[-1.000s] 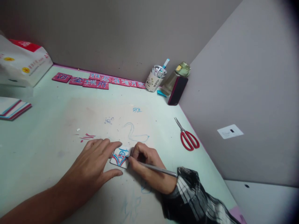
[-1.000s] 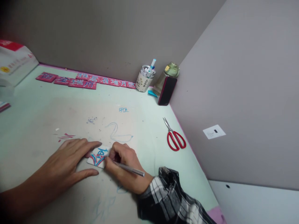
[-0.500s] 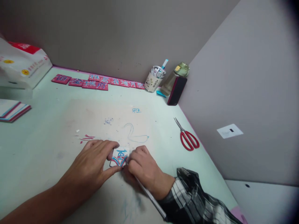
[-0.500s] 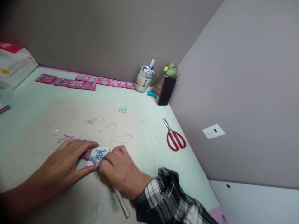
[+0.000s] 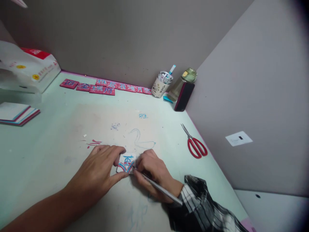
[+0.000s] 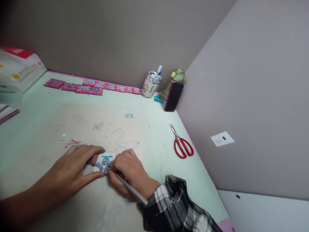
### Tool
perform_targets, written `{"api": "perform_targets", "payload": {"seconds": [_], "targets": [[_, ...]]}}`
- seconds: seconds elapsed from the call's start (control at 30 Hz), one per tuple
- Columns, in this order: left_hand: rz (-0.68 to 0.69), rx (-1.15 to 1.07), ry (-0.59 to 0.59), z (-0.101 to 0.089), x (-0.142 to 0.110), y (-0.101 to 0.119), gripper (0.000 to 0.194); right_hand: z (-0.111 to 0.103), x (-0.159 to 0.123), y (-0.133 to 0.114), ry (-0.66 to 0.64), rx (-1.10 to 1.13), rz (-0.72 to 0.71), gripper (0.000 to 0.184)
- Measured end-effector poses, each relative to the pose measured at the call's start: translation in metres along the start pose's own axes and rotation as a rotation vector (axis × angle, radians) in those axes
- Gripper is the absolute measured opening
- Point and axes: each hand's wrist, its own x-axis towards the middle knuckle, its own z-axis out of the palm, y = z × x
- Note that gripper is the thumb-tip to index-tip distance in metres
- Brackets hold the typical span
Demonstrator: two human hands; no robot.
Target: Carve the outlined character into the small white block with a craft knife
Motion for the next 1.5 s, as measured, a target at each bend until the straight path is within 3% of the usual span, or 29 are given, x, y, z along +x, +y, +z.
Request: {"api": "perform_targets", "payload": {"seconds": [0.2,0.33,0.43,0.53,0.67,1.0,1.23,1.5], "targets": [[0.09,-0.011,-0.015,-0.002,-0.003,-0.009,0.039,-0.006,-0.002,0.0,0.016,0.32,0.385,0.018],[0.135,-0.023,-0.076,-0.004,-0.004,-0.012,0.051,-0.008,-0.001,0.0,0.035,0.403,0.487,0.02],[0.119,0.02,0.001,-0.001,-0.003,-0.005,0.068,-0.008,0.001,-0.003,0.012,0.399,0.482,0.021],[0.114,0.062,0.063,0.002,-0.003,0.004,0.062,-0.008,0.001,-0.004,-0.007,0.394,0.479,0.02],[0.143,0.062,0.063,0.003,-0.002,0.008,0.05,-0.008,0.001,-0.003,-0.005,0.389,0.472,0.02],[0.153,0.046,0.066,0.005,-0.003,0.001,0.052,-0.006,0.002,-0.002,-0.028,0.321,0.433,0.018],[0.139,0.03,0.054,0.003,-0.006,0.001,0.05,-0.011,0.006,-0.002,-0.072,0.238,0.317,0.017],[0.154,0.02,0.07,0.004,-0.004,0.001,0.047,-0.014,0.009,-0.002,-0.123,0.242,0.34,0.018]]}}
